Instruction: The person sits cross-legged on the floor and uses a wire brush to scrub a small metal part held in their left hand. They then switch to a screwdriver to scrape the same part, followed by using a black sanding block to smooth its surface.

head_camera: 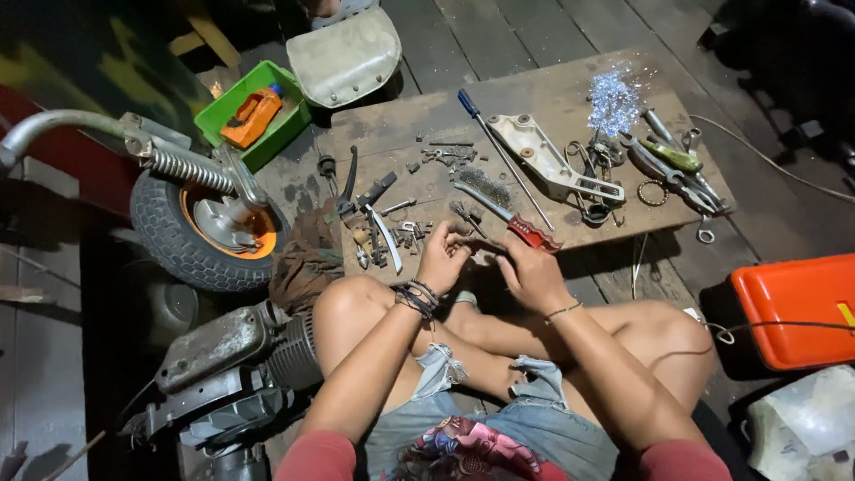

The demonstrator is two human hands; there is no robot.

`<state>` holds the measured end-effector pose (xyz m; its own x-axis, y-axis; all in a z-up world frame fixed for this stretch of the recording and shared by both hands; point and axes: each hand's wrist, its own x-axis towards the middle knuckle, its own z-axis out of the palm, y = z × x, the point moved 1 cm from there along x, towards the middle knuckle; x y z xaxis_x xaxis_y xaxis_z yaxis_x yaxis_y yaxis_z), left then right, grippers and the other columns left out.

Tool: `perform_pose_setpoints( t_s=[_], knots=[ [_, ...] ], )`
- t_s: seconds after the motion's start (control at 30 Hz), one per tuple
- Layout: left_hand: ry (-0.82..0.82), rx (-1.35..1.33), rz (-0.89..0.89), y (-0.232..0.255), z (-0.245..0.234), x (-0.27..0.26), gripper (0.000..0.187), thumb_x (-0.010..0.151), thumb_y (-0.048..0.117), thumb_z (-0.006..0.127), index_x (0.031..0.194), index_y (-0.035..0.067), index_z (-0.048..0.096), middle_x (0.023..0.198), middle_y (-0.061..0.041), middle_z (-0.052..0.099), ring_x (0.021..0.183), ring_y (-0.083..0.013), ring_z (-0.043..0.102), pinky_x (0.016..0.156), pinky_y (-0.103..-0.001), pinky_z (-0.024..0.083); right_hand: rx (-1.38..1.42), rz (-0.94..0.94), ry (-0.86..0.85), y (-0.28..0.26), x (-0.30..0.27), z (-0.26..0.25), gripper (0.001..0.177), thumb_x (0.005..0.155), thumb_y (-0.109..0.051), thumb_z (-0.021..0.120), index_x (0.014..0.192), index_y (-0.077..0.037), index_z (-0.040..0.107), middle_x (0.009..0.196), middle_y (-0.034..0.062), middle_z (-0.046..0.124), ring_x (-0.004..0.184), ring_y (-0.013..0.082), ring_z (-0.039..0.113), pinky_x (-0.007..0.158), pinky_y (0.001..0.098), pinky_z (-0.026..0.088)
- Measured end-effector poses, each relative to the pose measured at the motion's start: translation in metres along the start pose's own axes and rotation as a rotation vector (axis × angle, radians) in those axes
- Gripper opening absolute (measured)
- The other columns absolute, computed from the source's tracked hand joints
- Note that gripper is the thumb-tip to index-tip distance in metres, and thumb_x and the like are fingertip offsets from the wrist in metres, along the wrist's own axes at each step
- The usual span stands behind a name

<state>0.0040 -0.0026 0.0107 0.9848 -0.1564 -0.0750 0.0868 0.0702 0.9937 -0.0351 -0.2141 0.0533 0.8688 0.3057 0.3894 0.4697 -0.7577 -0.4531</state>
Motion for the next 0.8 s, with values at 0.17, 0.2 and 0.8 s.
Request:
perform_pose_setpoints(
  t_s=[0.17,0.2,0.8],
  knots=[
    [0.014,0.048,0.018,0.008,-0.004,-0.004,0.031,0.091,0.005,0.065,0.121,0.009,0.056,0.088,-0.009,0.072,0.07,-0.011,0.068,0.062,-0.023,0.058,-0.014,0.08,0.051,0.007,0.004,-0.013,0.037,0.097,-0.022,0.061,0.133,-0.017,0.063,0.107,0.013,0.075,0.098,0.035,0.073,0.082,0.0467,0.058],
    [0.013,0.03,0.025,0.009,-0.004,-0.003,0.032,0.092,0.004,0.064,0.122,0.009,0.055,0.087,-0.01,0.073,0.067,-0.012,0.068,0.06,-0.023,0.057,-0.006,0.071,0.107,0.004,0.005,-0.019,0.037,0.098,-0.022,0.06,0.134,-0.017,0.063,0.107,0.0114,0.076,0.097,0.0342,0.073,0.081,0.0446,0.058],
    [-0.003,0.113,0.078,0.004,-0.001,-0.005,0.038,0.088,-0.001,0.062,0.123,0.009,0.055,0.09,-0.008,0.071,0.073,-0.0103,0.064,0.064,-0.023,0.057,-0.081,-0.076,0.119,-0.002,-0.007,0.002,0.033,0.092,-0.024,0.066,0.124,-0.018,0.068,0.099,0.0054,0.076,0.092,0.0263,0.075,0.078,0.0369,0.06]
  ],
)
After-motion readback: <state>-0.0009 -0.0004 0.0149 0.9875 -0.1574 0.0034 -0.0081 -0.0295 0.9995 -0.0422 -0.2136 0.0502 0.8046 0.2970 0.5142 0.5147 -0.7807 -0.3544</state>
